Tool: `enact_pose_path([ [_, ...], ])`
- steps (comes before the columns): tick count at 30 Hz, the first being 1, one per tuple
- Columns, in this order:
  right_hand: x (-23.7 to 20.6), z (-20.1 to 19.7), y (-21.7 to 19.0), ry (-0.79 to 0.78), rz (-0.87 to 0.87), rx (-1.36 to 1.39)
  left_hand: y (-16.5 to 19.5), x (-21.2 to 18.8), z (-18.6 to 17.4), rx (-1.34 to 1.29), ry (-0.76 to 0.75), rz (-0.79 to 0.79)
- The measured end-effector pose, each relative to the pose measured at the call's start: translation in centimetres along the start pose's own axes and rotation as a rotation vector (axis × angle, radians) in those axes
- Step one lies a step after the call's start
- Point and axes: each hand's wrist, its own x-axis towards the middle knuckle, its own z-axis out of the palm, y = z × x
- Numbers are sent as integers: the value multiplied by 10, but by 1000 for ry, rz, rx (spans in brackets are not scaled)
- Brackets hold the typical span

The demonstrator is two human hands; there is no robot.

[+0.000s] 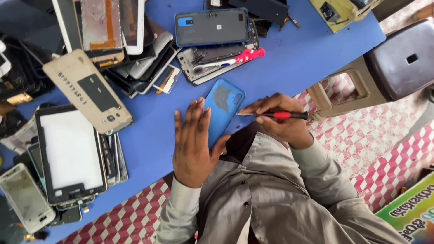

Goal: The person cleans the back of a blue phone case using a toothbrush and a screwdriver to scrape off residue. They then switch to a beige phone case and continue scraping residue from its back with the screwdriver.

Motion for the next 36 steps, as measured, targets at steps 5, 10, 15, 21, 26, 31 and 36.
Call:
enact_pose_path([
  [5,-41,18,-2,78,162,153,10,-21,-9,-29,174,67],
  [10,-67,39,-9,87,271,274,30,-45,-21,-117,164,86],
  [15,-76,50,-24,-37,238,185,45,-59,-34,-86,146,111],
  [21,-79,63,-31,-139,223,144,49,-81,-42,-29,164,114],
  [26,-81,80,-28,-215,274,197,42,-107,-54,36,175,87],
  [31,-80,100,-17,-278,247,205,34,-133,-65,42,174,43],
  [36,-76,108,-12,-347,262,229,25,-143,-69,15,216,56],
])
